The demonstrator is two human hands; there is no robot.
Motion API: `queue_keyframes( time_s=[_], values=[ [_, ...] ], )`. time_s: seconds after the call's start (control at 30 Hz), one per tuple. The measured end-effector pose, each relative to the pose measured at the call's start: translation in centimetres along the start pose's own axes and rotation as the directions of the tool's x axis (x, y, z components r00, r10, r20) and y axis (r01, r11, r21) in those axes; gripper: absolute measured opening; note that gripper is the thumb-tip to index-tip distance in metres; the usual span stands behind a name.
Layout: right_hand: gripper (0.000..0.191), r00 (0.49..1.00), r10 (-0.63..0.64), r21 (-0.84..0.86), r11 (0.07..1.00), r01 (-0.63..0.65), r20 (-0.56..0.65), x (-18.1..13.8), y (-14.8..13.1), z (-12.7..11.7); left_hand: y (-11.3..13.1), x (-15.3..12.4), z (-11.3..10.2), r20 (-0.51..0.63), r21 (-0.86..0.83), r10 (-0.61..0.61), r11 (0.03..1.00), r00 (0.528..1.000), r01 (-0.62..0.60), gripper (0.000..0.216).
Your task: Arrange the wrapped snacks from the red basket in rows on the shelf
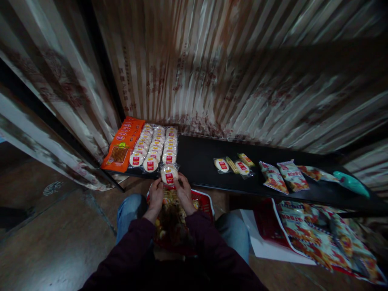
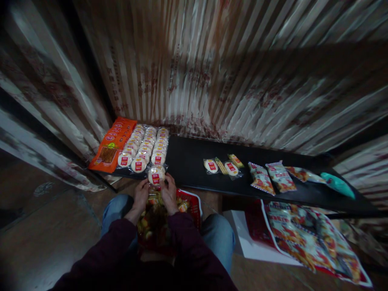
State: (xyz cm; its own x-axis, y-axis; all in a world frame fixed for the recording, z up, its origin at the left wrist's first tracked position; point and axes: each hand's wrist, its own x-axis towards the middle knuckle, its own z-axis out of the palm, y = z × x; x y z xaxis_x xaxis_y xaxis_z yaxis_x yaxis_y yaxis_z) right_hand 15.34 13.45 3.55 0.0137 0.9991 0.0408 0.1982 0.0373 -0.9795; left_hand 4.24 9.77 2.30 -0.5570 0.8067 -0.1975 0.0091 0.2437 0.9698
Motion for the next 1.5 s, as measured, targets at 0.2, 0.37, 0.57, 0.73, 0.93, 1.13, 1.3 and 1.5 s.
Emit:
queue_keyframes(
  time_s=[0.2, 0.37, 0.57, 0.73, 0.93, 1.13, 1.3, 1.5],
  values=[
    [0.032, 0.999, -0.026, -0.088, 0.996, 0.022, -0.044, -0.1, -0.1, 0.0, 1.1, -0.1, -0.1, 0.069, -0.019, -0.010, 1.000, 0.998, 0.011, 0.031],
    [0.035, 0.999, -0.047, -0.115, 0.992, 0.045, -0.013, 0.3, -0.3, 0.7, 0.6, 0.4, -0.1, 0.027, 0.022, -0.037, 0.999, 0.999, 0.037, 0.032],
    [0.035, 0.996, -0.084, -0.038, 0.996, 0.085, 0.036, 0.9, 0.5, 1.1, 0.6, 0.4, 0.0, 0.045, -0.069, -0.073, 0.995, 0.996, 0.076, 0.032],
    [0.035, 0.989, -0.141, -0.018, 0.990, 0.142, 0.051, 2.2, 0.7, 1.1, 1.5, 0.8, 0.2, 0.069, -0.077, -0.055, 0.995, 0.996, 0.061, 0.033],
    [0.042, 0.992, -0.111, 0.026, 0.994, 0.110, 0.056, 3.8, 0.8, 1.2, 2.4, 2.5, 0.4, 0.091, 0.042, 0.014, 0.999, 0.996, -0.018, 0.028],
    [0.034, 0.988, -0.151, -0.193, 0.970, 0.148, -0.004, 4.7, 0.9, 1.0, 2.9, 3.7, 0.5, 0.094, 0.179, 0.026, 0.983, 0.995, -0.042, 0.022],
    [0.033, 0.976, -0.217, -0.281, 0.938, 0.202, -0.024, 3.8, 0.5, 0.9, 2.7, 3.5, 0.3, 0.064, 0.232, 0.079, 0.968, 0.995, -0.092, 0.024],
    [0.032, 0.988, -0.146, -0.302, 0.945, 0.127, -0.042, 3.7, 0.3, 1.2, 2.9, 3.4, 0.4, 0.051, 0.151, 0.058, 0.986, 0.997, -0.065, 0.025]
  ],
)
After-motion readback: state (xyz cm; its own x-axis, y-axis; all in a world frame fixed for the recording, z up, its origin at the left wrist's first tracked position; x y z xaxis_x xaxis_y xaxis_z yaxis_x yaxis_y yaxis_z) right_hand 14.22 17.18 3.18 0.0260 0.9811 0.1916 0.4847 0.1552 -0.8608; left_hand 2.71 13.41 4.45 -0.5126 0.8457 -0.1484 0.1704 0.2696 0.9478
